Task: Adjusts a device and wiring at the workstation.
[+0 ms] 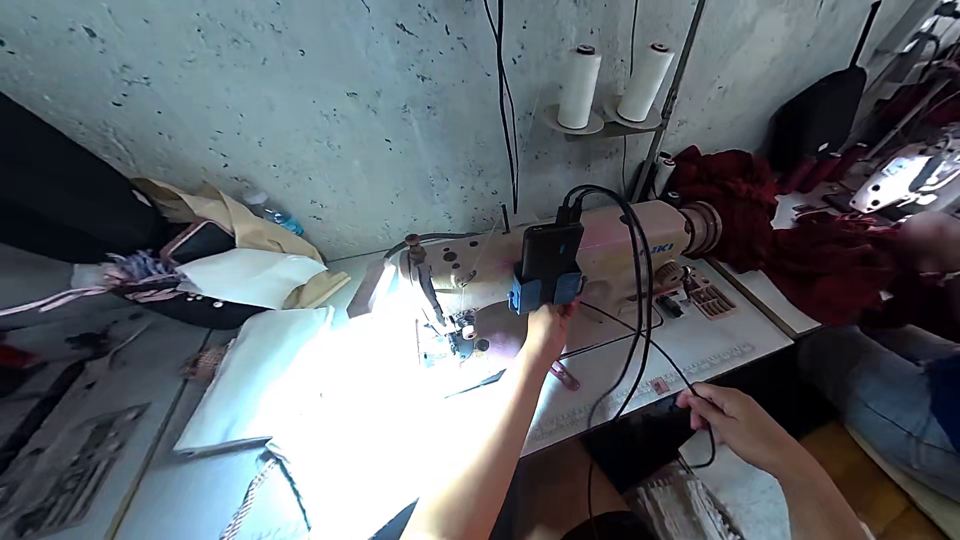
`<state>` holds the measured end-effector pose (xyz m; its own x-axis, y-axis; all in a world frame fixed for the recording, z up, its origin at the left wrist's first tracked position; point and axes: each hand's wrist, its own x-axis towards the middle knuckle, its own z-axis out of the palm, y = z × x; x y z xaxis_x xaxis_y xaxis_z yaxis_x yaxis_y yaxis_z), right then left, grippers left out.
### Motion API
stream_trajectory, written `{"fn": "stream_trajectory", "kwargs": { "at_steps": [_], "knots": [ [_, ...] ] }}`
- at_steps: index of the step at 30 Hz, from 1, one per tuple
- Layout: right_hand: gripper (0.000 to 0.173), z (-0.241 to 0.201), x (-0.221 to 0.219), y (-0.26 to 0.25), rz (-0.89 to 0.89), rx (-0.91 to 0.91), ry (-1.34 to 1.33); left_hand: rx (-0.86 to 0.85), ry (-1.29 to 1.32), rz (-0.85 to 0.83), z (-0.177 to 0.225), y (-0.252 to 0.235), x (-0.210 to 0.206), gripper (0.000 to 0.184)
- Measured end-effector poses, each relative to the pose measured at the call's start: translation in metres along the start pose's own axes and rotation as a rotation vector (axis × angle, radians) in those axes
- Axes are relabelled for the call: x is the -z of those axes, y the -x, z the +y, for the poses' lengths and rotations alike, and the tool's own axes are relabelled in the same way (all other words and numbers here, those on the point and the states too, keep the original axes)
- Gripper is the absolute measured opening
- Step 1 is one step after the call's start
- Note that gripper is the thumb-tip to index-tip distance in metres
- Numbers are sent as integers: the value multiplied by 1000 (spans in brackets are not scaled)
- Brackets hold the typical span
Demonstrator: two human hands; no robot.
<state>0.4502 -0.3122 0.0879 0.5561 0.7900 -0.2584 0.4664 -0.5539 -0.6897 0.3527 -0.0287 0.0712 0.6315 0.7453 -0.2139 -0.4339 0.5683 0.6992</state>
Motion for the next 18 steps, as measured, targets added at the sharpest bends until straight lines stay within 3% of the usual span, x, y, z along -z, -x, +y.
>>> {"fn": "stream_trajectory", "kwargs": {
  "at_steps": [2, 3, 5, 8, 12, 15, 18],
  "knots": [
    [30, -28, -4, -10, -26, 40, -125, 45, -159, -19, -7, 4, 3, 21],
    [31, -43, -7, -20, -39, 50, -193, 34, -262, -31, -10, 9, 5, 33],
    [36, -64, -18, -53, -85, 70, -310, -45, -479, -45, -12, 20, 12, 51],
    [36, -89, -40, -113, -166, 29, -321, -172, -703, -49, 3, 40, 22, 61],
    [37, -118, -60, -165, -156, -24, -160, -382, -872, -155, 23, 51, 49, 61],
    [31, -123, -78, -188, -38, 21, -116, -346, -879, -261, 36, 65, 56, 58],
    [39, -148, -81, -182, 77, -14, 96, -270, -748, -345, 40, 78, 61, 42]
  ]
}}
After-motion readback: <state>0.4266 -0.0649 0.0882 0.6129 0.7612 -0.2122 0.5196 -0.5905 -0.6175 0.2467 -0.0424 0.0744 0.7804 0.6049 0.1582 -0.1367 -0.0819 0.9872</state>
